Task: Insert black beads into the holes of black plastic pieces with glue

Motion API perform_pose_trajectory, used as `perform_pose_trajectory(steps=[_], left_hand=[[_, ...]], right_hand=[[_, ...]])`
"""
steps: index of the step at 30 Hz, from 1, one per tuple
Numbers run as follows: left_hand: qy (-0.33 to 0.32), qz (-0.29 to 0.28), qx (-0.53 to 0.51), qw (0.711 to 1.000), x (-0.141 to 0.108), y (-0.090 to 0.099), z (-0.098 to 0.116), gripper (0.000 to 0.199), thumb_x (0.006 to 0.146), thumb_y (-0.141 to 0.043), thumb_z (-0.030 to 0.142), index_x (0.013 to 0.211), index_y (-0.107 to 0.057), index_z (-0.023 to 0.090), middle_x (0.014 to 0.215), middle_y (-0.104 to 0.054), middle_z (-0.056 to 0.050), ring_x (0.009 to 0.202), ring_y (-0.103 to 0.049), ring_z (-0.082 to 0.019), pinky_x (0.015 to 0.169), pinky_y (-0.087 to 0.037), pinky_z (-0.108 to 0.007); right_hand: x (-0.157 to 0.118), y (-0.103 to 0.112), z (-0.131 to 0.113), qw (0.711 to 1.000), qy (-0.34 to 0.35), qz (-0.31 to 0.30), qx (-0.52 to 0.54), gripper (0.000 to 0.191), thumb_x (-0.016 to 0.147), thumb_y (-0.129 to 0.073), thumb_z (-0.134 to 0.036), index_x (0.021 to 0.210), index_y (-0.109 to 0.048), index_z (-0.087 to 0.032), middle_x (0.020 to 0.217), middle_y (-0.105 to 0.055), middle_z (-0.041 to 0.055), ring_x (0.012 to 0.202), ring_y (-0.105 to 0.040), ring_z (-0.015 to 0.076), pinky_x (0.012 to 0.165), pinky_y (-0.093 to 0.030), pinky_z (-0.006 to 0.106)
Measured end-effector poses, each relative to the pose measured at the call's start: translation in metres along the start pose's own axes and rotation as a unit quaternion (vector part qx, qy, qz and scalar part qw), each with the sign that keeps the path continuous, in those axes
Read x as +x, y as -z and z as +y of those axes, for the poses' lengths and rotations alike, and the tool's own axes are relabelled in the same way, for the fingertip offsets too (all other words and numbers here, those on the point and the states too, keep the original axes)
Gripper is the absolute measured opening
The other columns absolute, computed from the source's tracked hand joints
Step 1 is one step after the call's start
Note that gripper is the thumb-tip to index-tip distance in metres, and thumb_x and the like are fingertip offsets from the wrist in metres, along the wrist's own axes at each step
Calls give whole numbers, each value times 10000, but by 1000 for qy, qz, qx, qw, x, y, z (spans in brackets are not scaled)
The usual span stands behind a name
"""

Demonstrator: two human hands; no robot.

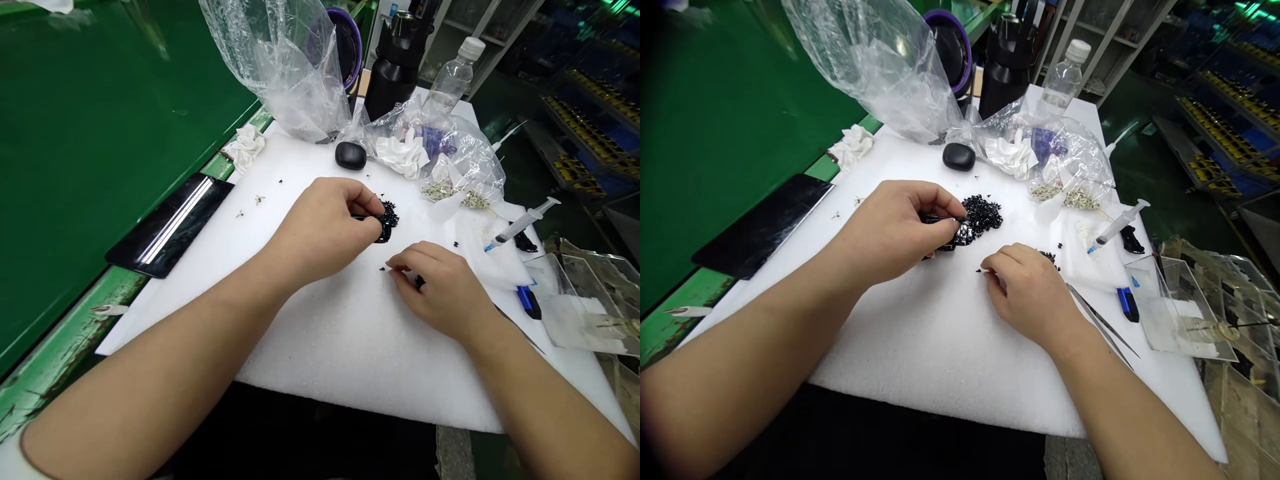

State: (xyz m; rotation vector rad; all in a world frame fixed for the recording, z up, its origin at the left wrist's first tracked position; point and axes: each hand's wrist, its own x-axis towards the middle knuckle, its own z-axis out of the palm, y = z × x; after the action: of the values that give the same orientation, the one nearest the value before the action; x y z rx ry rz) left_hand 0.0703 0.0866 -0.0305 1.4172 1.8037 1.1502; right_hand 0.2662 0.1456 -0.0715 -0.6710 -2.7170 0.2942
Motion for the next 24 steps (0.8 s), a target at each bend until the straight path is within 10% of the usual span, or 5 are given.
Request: perform_pose_trajectory(steps=[12,19,24], left_hand=[[19,-17,-7,1000,4,0,-8,184,723,-602,228,868,-716,227,759,-697,8,546,-586,-108,539,-482,-242],[78,-81,-16,994,2,2,5,177,704,-619,228,856,-709,221,731,-692,15,549,-601,-125,454,-458,-233],[46,-96,17,994,-2,-3,5,176,717,-617,237,844,-734,273,802,-712,46,620,-645,-125,486,-483,-224]], right_hand=[[7,-13,-1,998,22,-45,-42,115,887,-434,-62,865,-505,-151,853,-543,79,803,-484,209,720,-427,356],[6,6,-6,987,-34,125,96,95,915,-459,-78,884,-472,-167,850,-531,32,775,-498,133,701,-412,269],[6,10,-8,986,-30,138,92,64,925,-487,-107,894,-502,-160,848,-557,26,783,-518,121,712,-408,255]])
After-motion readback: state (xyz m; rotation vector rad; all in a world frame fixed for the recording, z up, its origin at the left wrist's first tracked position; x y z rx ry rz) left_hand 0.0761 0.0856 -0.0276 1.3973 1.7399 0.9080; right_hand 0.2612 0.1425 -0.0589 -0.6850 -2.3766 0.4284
